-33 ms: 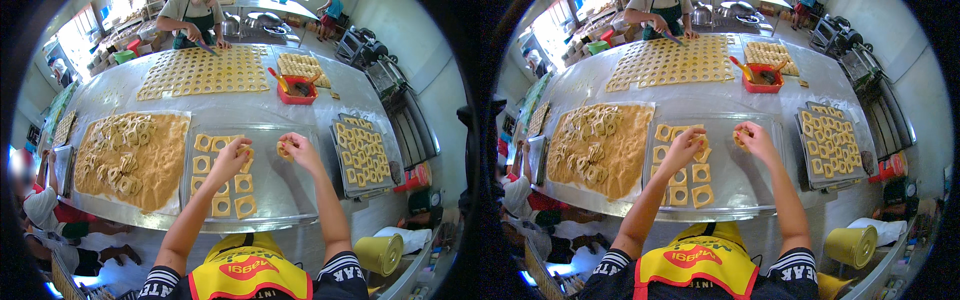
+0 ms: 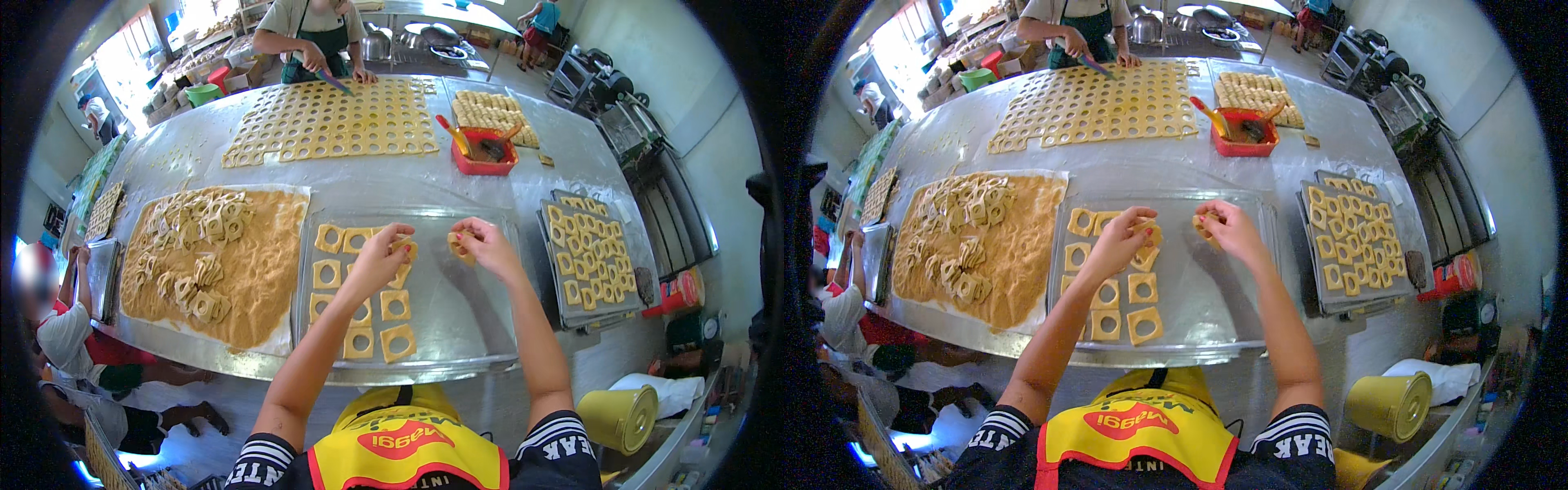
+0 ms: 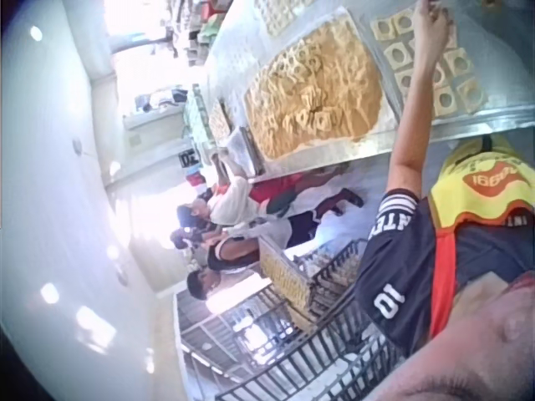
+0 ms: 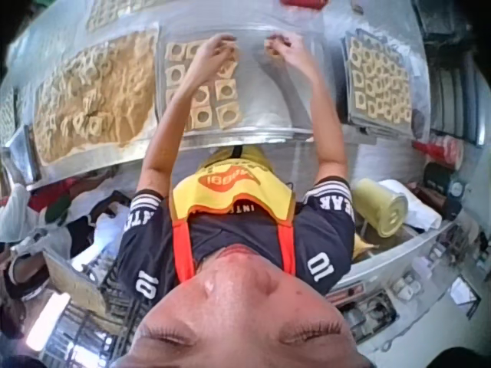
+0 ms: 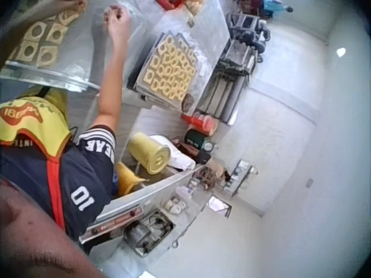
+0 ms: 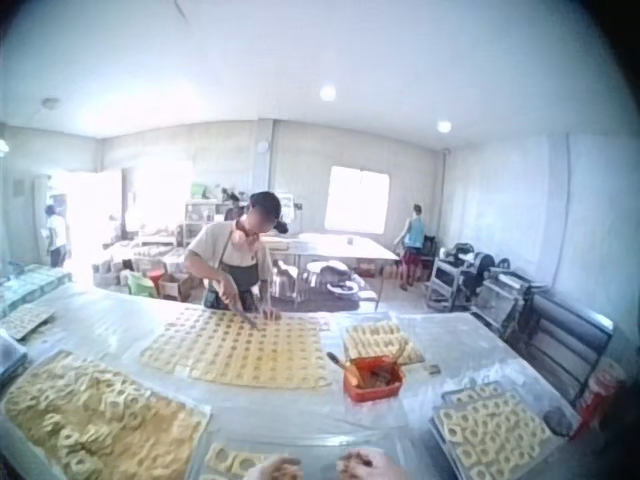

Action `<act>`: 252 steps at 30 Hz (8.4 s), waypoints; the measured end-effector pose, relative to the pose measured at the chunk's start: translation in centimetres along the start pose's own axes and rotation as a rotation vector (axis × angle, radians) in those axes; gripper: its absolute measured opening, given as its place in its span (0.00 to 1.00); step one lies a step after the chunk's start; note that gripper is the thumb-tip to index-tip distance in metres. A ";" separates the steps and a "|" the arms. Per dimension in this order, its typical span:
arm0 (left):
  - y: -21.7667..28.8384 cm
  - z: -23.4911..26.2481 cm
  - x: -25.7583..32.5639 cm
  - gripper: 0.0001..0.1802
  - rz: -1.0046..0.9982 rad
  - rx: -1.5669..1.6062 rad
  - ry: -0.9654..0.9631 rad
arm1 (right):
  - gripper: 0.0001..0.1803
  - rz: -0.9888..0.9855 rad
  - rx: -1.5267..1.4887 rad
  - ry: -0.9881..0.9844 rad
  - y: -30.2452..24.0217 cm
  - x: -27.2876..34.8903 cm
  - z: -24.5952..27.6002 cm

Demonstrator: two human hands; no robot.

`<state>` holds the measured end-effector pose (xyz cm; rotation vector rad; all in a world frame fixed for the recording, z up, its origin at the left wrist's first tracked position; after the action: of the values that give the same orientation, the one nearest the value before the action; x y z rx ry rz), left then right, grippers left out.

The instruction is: The person picks up square dough pieces with holes from a pile of crumbs and places them into a metal tray. They continue this process, arranging the dough pieces in rows within the tray while coworkers work nearby.

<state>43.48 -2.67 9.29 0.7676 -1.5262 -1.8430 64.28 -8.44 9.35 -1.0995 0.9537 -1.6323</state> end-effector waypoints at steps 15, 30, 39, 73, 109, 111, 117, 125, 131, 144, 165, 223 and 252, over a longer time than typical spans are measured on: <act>-0.5 -1.3 -6.5 0.14 -0.106 -0.343 0.045 | 0.12 0.020 0.095 -0.045 -0.6 -4.0 1.7; -2.2 -5.7 -2.1 0.13 -0.245 -0.789 -0.021 | 0.14 0.192 0.369 0.049 3.7 -3.3 1.4; -5.2 -4.2 -5.2 0.16 -0.347 -1.014 0.009 | 0.13 0.323 0.569 0.157 4.4 -8.0 1.5; -15.3 38.3 2.6 0.18 -0.180 -1.486 0.249 | 0.24 0.172 0.654 -0.263 -8.6 -38.2 -50.8; -12.2 31.0 16.1 0.15 0.184 -0.686 0.607 | 0.10 0.588 0.715 -0.467 -11.0 -19.2 -42.3; -12.9 30.6 14.8 0.15 0.099 -0.805 0.545 | 0.10 0.661 0.805 -0.472 -9.4 -16.3 -44.1; -13.5 31.9 13.5 0.18 0.371 -0.707 0.417 | 0.10 0.912 0.805 -0.334 -7.3 -14.7 -45.9; -13.2 34.6 8.6 0.18 -0.120 -0.925 0.328 | 0.11 -0.144 -0.013 -1.015 -9.1 -17.4 -43.3; -15.7 35.5 8.1 0.12 -0.182 -0.909 0.334 | 0.16 0.501 0.608 -0.419 -7.8 -20.8 -42.2; -11.4 29.1 19.0 0.09 0.313 -0.658 0.596 | 0.14 0.235 0.278 -0.571 -10.1 -22.4 -42.5; -10.1 30.9 16.1 0.17 0.105 0.174 0.933 | 0.14 0.076 0.094 -0.558 -5.9 -19.4 -39.2; -13.1 32.3 16.2 0.20 0.267 0.455 0.919 | 0.15 0.683 0.497 -0.441 -6.4 -11.7 -42.5; -6.8 33.6 12.5 0.35 0.145 -0.187 0.465 | 0.11 -0.008 -0.186 -0.652 -9.8 -19.8 -39.4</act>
<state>9.19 9.78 7.54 0.8942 -1.0684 -1.5373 27.88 17.29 1.84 -1.6267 0.6666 -1.0793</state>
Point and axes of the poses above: each hand's wrist, its own x-axis away from the middle knuckle, its own z-axis out of the back of the hand, y = z × x, the point moved 7 cm from there along -x, towards the middle knuckle, and after that the axes turned 7 degrees about -z, right-handed, at the moved point
